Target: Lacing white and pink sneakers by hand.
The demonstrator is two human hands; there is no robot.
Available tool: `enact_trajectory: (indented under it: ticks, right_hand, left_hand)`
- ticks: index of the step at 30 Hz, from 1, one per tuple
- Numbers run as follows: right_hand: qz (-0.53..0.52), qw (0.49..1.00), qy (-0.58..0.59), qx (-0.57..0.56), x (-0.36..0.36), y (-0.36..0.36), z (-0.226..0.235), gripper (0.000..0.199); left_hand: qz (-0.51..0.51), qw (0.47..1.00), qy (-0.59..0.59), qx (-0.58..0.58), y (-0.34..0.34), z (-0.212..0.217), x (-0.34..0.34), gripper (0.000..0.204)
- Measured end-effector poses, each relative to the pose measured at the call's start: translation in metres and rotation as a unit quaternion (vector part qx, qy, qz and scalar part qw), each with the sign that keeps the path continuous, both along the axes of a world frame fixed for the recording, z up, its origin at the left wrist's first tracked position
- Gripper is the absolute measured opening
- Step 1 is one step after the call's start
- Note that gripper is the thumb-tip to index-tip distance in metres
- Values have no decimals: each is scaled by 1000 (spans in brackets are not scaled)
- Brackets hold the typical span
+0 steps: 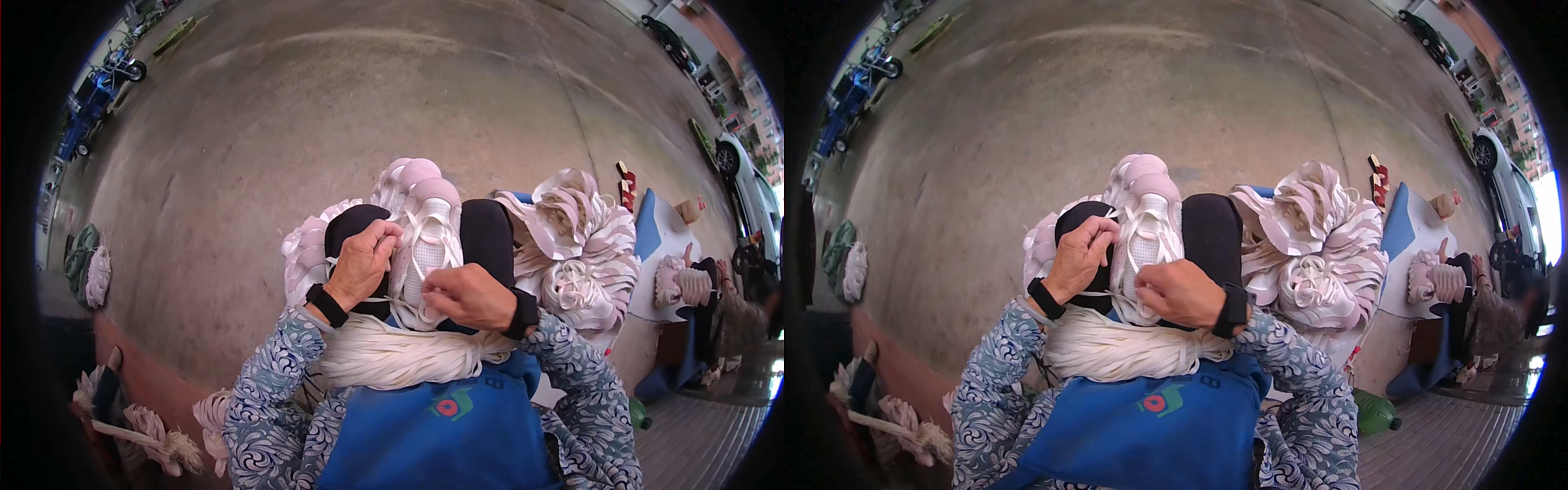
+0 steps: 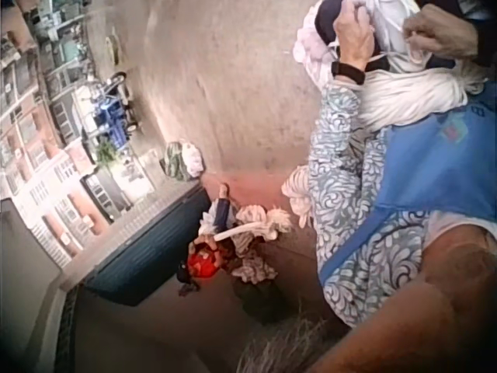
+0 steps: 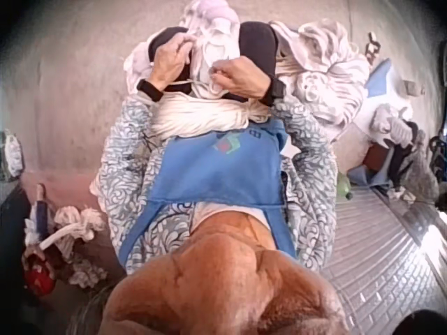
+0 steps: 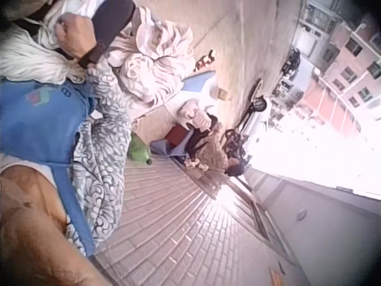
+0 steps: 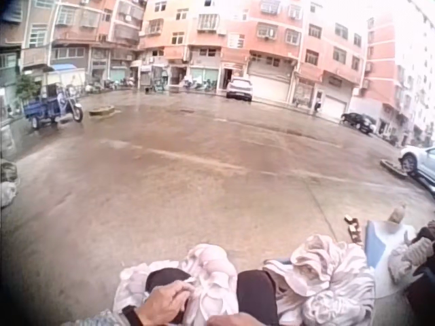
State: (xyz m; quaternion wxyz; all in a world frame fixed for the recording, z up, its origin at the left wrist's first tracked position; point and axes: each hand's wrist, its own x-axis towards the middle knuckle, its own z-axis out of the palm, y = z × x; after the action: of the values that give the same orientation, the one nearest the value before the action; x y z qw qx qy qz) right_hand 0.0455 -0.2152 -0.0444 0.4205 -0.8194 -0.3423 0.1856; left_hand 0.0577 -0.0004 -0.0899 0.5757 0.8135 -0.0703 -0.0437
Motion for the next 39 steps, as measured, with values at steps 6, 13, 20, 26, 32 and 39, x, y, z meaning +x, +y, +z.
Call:
enact_trajectory:
  ticks: [6,13,20,26,32,39]
  right_hand:
    - [12,972,-146,-183,9,18,-6,23]
    - [64,961,-215,-161,4,8,7,41]
    - [43,937,-269,-217,21,3,-5,12]
    - [-227,966,-108,59,40,-35,-5,8]
    - [-112,990,-39,71,14,-30,26,40]
    - [44,959,-192,-206,11,-7,7,25]
  left_hand:
    - [58,996,-67,14,-1,-3,-4,18]
    - [12,999,7,48,18,11,-5,25]
    - [92,992,-43,73,59,51,-2,20]
    - [131,988,-82,-4,76,79,-5,14]
    - [-7,985,-81,154,26,48,-12,15]
    - [-35,970,-47,235,-6,25,6,19]
